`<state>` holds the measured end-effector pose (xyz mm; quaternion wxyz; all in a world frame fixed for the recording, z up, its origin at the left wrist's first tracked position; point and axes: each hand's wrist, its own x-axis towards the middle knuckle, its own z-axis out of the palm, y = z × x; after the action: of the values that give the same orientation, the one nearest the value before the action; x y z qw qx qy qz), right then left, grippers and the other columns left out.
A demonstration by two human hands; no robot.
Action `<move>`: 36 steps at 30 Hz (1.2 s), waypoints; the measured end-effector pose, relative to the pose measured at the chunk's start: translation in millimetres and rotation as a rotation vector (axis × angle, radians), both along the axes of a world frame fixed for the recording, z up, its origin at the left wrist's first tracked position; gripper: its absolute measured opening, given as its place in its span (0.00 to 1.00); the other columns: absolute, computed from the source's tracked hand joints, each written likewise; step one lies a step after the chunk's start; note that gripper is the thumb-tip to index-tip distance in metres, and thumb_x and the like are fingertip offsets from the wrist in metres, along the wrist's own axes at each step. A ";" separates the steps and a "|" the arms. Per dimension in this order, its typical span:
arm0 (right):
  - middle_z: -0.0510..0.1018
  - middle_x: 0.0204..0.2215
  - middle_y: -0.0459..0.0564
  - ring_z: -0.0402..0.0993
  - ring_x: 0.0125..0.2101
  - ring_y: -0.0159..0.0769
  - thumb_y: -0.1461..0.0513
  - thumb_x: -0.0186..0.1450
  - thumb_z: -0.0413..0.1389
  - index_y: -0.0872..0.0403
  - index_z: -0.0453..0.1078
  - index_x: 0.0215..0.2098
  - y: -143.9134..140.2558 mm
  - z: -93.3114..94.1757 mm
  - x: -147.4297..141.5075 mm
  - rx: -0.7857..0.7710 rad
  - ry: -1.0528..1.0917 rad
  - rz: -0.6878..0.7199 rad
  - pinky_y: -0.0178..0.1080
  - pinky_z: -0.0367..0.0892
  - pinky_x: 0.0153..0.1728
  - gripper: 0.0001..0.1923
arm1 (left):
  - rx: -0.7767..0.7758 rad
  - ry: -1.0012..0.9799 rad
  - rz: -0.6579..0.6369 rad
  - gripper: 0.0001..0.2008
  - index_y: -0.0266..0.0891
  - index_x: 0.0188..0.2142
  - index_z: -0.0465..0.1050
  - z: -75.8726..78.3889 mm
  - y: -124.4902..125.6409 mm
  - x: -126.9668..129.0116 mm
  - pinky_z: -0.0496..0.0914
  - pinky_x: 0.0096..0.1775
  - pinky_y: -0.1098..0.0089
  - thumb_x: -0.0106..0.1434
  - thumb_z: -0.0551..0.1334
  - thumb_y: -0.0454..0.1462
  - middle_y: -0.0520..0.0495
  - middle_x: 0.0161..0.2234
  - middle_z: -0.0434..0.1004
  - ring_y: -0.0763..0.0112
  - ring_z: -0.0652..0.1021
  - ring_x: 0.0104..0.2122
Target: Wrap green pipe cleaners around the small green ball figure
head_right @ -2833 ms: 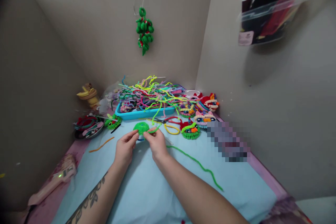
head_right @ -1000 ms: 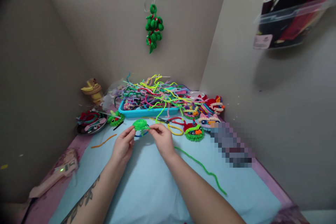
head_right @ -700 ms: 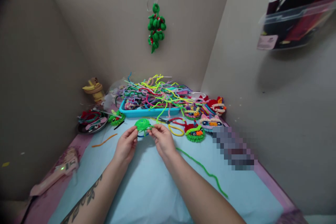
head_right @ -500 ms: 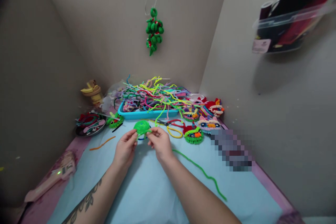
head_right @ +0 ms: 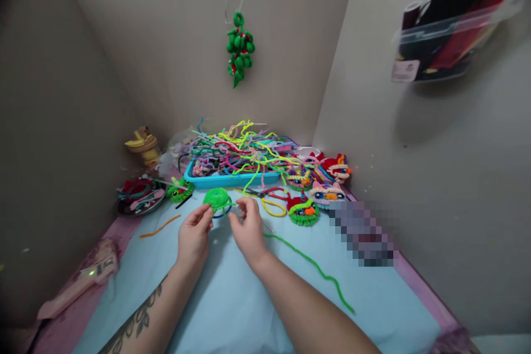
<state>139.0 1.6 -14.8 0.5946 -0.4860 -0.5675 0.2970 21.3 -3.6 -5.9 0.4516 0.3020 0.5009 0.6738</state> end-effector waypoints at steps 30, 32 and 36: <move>0.76 0.33 0.49 0.72 0.35 0.36 0.64 0.59 0.53 0.49 0.70 0.36 -25.6 17.2 -2.0 0.267 -0.059 0.285 0.40 0.68 0.39 0.08 | -0.034 -0.160 0.043 0.20 0.34 0.33 0.75 7.2 -0.1 0.0 0.61 0.24 0.77 0.39 0.71 0.38 0.50 0.27 0.75 0.80 0.69 0.21; 0.75 0.30 0.49 0.71 0.31 0.35 0.62 0.60 0.52 0.50 0.70 0.36 -16.6 14.4 1.0 0.144 0.038 0.105 0.38 0.67 0.34 0.07 | -0.040 -0.168 0.035 0.20 0.34 0.33 0.75 6.6 0.2 1.1 0.58 0.22 0.78 0.39 0.71 0.38 0.51 0.26 0.74 0.82 0.66 0.19; 0.70 0.27 0.47 0.66 0.26 0.33 0.61 0.58 0.54 0.52 0.71 0.31 -1.7 11.7 4.4 0.070 -0.009 -0.019 0.35 0.63 0.27 0.04 | -0.040 -0.178 0.010 0.19 0.34 0.32 0.75 6.5 -1.2 3.9 0.57 0.22 0.78 0.38 0.72 0.38 0.50 0.26 0.74 0.82 0.66 0.20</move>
<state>143.3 -0.1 -3.1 0.6117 -0.4715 -0.5755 0.2690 25.2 -4.8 0.6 0.4967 0.2295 0.4736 0.6902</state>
